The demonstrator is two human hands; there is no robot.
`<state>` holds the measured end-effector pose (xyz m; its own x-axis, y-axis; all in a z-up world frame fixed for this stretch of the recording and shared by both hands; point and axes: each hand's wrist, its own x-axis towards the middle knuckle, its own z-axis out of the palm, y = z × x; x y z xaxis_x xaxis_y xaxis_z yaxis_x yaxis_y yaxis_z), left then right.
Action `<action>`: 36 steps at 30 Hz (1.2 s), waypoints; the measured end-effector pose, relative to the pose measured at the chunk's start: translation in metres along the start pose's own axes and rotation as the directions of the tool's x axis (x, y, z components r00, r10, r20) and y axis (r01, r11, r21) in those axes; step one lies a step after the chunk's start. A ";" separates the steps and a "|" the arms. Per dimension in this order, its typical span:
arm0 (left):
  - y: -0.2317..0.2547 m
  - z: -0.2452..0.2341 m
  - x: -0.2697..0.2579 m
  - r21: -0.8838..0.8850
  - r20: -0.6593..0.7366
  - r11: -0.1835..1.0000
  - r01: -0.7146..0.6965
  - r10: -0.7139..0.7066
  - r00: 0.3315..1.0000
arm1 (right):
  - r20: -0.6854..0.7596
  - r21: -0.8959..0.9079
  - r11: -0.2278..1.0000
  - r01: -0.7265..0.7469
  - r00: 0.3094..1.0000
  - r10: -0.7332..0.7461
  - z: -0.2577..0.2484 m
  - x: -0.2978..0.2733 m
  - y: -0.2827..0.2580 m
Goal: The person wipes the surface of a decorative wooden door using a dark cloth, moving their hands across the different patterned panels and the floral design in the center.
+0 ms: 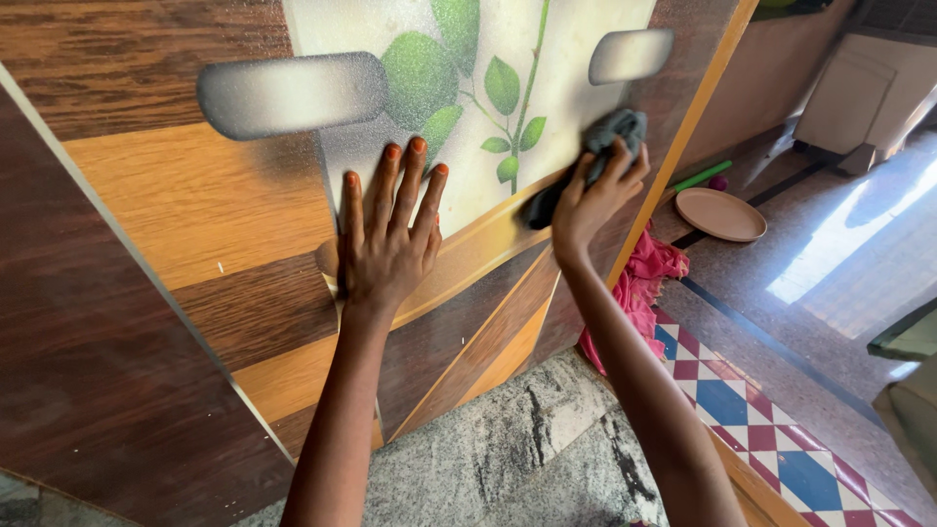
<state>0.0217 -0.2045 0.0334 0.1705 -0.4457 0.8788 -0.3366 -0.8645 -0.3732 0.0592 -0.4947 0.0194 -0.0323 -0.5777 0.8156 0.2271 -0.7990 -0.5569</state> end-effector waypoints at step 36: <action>-0.002 -0.012 0.002 0.108 0.076 0.994 -0.030 0.021 0.997 | 0.205 0.094 0.945 0.312 0.923 -0.325 -0.038 -0.035 -0.094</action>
<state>0.0115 -0.2012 0.0398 0.2331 -0.4805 0.8455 -0.2391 -0.8710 -0.4291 0.0020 -0.4057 0.0377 0.0962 -0.2391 0.9662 0.2959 -0.9200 -0.2571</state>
